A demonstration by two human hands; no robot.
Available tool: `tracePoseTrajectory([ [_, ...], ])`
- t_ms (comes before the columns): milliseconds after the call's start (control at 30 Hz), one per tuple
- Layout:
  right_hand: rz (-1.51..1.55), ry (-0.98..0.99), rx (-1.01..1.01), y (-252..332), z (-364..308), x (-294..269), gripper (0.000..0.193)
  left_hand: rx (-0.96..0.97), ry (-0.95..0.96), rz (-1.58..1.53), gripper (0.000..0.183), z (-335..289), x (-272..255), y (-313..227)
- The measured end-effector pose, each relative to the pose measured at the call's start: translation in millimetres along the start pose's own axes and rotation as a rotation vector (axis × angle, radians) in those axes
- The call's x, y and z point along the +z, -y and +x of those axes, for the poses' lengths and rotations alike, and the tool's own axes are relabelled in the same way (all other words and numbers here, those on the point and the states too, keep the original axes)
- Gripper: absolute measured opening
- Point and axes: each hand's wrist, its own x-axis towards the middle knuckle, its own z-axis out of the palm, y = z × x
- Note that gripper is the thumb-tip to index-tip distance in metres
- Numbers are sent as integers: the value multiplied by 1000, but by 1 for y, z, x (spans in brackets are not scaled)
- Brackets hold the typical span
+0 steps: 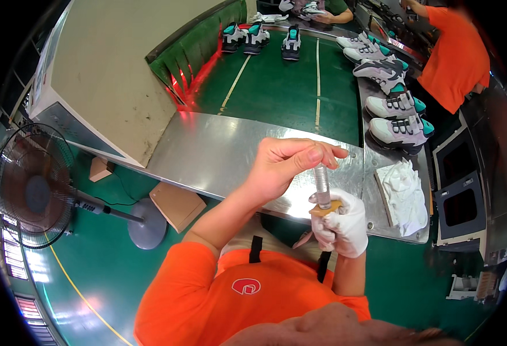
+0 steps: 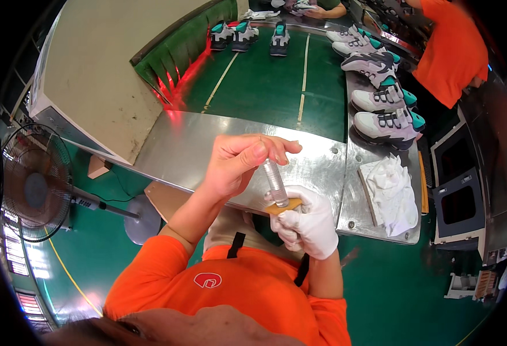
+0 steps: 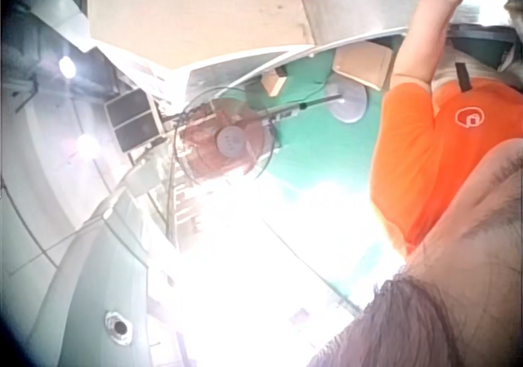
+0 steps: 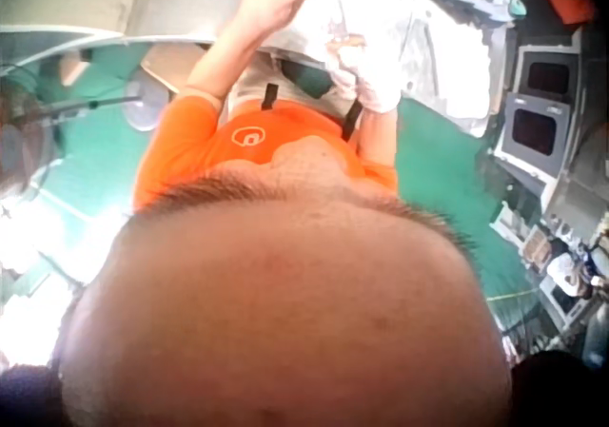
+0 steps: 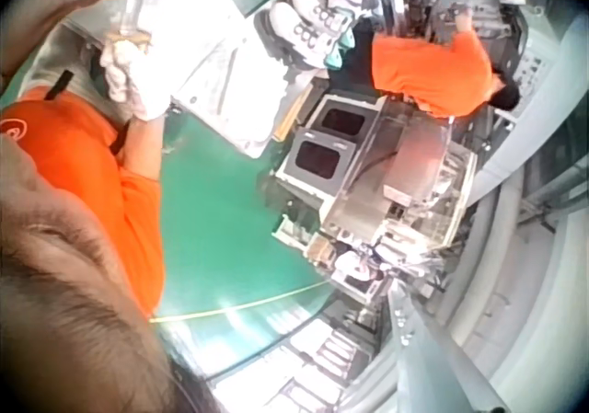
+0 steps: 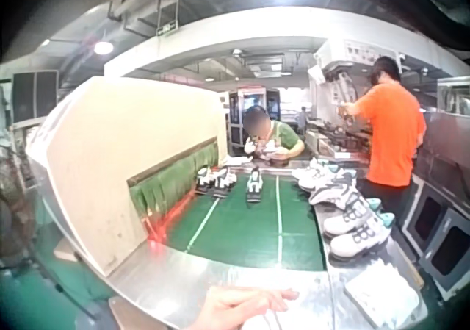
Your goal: The person uses a syringe to inject a liquid substance into the seams of white and teal sneakers on a factory assembly line. They handle multiple shoes one by one, picking them up, injecting the liquid, and placing them back on the metal table.
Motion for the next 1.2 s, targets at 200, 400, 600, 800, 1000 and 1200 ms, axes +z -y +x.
tracePoseTrajectory([
  [200, -213, -170, -172, -4, 29, -15, 45, -53, -308, 71, 25, 12, -7, 26],
  [400, -1369, -557, -888, -15, 54, -16, 52, 56, -377, 172, 21, 31, 2, 23],
  [600, -408, -368, -308, 5, 21, 10, 32, 62, -162, 144, 21, 19, 12, -10],
  [800, 63, 103, -103, 2, 20, -9, 42, 74, -89, 101, 25, 8, 14, -17],
  [1000, 27, 72, -98, -4, 35, -14, 52, 72, -160, 166, 25, 10, 8, -10],
  [1200, -1273, -516, -839, -17, 58, -1, 55, 90, -331, 237, 22, 27, 2, -2],
])
